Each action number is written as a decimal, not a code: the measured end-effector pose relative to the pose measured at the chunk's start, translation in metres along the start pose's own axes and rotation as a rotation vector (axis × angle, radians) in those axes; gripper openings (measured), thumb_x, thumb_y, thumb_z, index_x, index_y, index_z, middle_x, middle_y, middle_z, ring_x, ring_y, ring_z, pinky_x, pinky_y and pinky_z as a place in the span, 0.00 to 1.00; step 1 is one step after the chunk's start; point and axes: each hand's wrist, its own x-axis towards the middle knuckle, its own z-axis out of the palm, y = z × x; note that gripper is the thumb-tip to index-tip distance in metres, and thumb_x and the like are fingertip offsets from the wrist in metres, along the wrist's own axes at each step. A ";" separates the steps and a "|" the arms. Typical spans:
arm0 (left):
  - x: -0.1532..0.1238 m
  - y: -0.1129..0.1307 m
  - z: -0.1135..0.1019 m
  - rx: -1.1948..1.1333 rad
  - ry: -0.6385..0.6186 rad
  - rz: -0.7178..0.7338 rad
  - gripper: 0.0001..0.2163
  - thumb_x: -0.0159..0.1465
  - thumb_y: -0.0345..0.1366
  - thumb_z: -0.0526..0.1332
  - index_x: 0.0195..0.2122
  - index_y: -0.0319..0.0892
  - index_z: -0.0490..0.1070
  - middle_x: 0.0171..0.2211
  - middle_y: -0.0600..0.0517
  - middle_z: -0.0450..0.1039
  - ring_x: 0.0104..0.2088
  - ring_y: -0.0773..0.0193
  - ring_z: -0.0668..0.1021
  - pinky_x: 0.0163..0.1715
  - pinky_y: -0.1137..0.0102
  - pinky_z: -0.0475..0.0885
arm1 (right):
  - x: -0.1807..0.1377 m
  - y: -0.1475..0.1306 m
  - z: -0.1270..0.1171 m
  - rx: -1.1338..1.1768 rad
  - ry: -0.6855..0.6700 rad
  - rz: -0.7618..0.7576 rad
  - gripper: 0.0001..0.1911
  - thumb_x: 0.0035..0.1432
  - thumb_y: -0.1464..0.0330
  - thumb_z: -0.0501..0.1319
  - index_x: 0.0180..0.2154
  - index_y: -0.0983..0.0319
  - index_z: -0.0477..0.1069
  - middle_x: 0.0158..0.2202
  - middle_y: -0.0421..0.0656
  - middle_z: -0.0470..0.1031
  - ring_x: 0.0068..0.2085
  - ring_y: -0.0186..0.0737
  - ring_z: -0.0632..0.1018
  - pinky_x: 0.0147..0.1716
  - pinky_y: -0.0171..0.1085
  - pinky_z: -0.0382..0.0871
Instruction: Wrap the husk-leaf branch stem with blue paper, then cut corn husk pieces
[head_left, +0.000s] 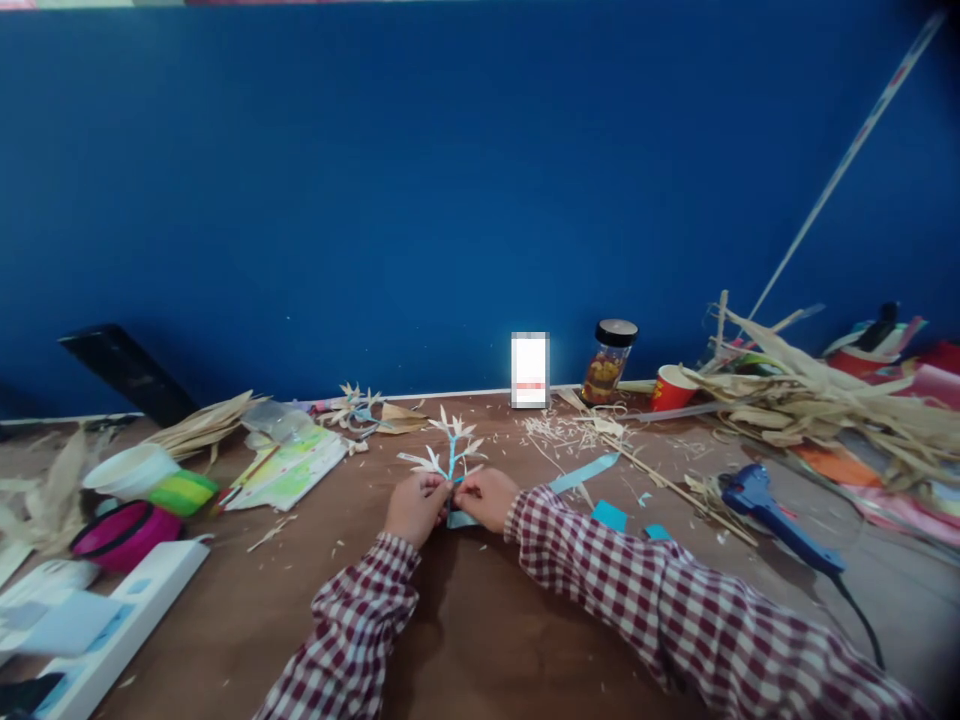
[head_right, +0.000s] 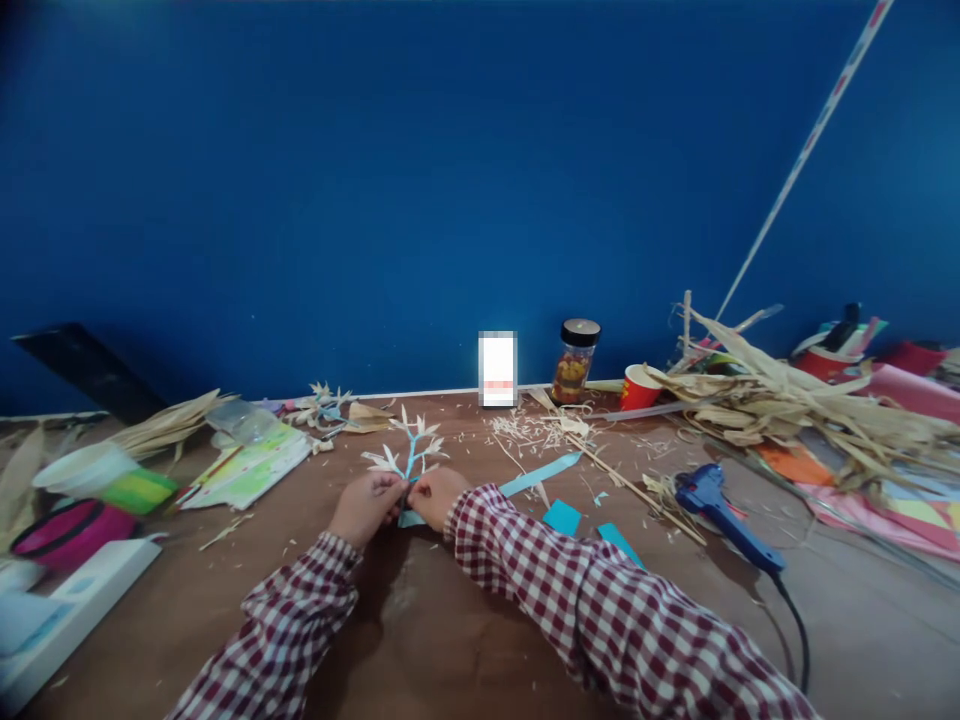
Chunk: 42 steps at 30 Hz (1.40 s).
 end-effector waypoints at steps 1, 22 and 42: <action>0.000 0.000 -0.001 -0.049 -0.032 -0.015 0.08 0.55 0.40 0.56 0.28 0.41 0.68 0.18 0.55 0.70 0.19 0.68 0.73 0.19 0.75 0.65 | -0.003 0.000 -0.002 0.021 0.004 -0.014 0.09 0.53 0.68 0.56 0.29 0.63 0.75 0.20 0.36 0.69 0.23 0.28 0.67 0.20 0.28 0.54; -0.029 0.005 0.019 -0.448 -0.248 -0.054 0.13 0.49 0.44 0.63 0.27 0.39 0.66 0.24 0.57 0.67 0.26 0.67 0.73 0.28 0.69 0.72 | -0.036 0.028 -0.009 0.177 0.031 -0.067 0.08 0.49 0.72 0.55 0.32 0.62 0.71 0.25 0.38 0.72 0.26 0.31 0.71 0.24 0.28 0.59; -0.031 -0.006 0.027 -0.183 -0.218 0.111 0.11 0.57 0.44 0.55 0.29 0.41 0.66 0.19 0.56 0.67 0.22 0.64 0.72 0.22 0.70 0.69 | -0.040 0.026 -0.010 0.036 0.030 -0.035 0.09 0.50 0.67 0.54 0.27 0.61 0.72 0.28 0.41 0.75 0.31 0.37 0.73 0.28 0.32 0.58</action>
